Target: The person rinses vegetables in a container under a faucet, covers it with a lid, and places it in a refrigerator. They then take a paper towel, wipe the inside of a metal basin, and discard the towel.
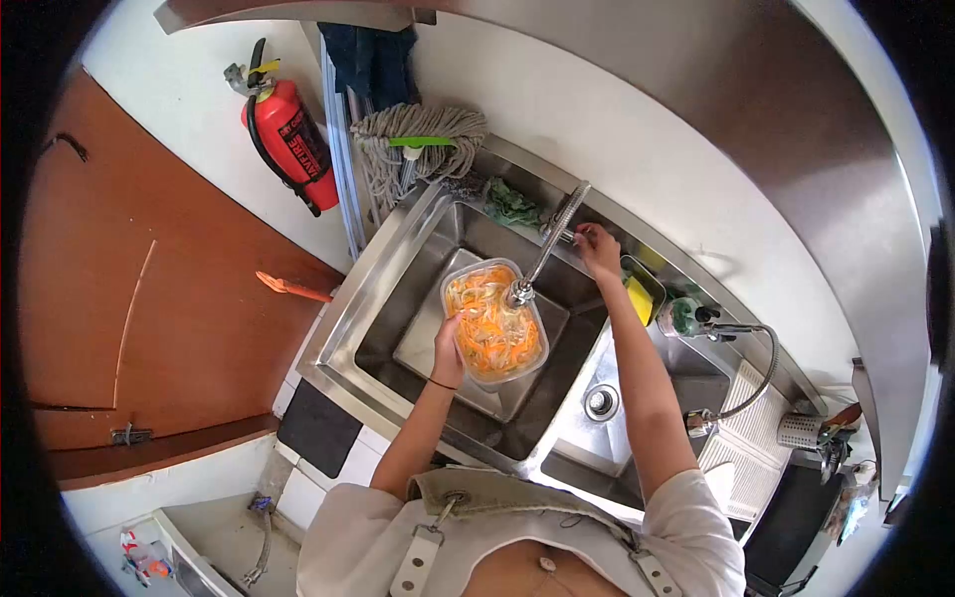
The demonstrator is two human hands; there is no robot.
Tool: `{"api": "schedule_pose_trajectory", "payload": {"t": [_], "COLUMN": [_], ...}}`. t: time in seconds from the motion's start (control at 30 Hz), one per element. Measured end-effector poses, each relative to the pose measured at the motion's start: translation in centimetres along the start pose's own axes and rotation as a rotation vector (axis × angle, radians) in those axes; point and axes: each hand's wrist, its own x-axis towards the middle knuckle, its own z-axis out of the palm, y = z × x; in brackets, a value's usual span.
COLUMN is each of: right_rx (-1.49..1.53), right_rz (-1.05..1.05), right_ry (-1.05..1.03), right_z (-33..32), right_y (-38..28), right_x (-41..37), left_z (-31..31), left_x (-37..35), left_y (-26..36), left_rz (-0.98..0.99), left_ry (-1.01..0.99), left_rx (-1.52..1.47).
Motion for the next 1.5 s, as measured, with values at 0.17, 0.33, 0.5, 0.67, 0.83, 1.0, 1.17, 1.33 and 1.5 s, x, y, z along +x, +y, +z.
{"api": "schedule_pose_trajectory", "payload": {"t": [0.17,0.33,0.5,0.67,0.83,1.0,1.17,1.33,1.5], "right_rx": [0.060,0.191,0.395,0.215,1.504,0.763,-0.492,-0.511,-0.586], "right_rz": [0.036,0.040,0.161,0.531,0.729,0.814,1.255,1.368,1.395], "right_ry": [0.056,0.119,0.165,0.596,1.030,1.457,1.477,1.142,0.858], "right_z": [1.1,3.0,-0.3,-4.6,-12.9,-20.1,-24.9,-28.2,-29.0], "right_y": [1.8,2.6,0.3,7.6,12.6,13.1,24.0,31.9,29.9], "right_x": [-0.4,-8.7,-22.2,-35.9,-45.5,-48.5,-57.9,-66.3,-65.8], "left_z": [-2.5,-4.3,-5.5,-2.0,-0.2,-2.5,1.4,1.4,0.2], "left_x": [0.0,-2.4,-5.3,-9.8,-11.8,-10.5,-12.5,-12.7,-11.7], "left_y": [-1.1,-1.4,-1.0,-0.5,-1.9,-3.0,-5.1,-7.3,-8.4], "left_rz": [-0.012,0.009,-0.126,-0.202,-0.422,-0.491,-0.543,-0.619,-0.769], "left_ry": [0.061,-0.004,-0.067,-0.227,-0.308,-0.327,-0.339,-0.396,-0.388], "left_rx": [0.048,0.127,0.130,0.175,0.128,0.243,0.434,0.488,0.473]}}
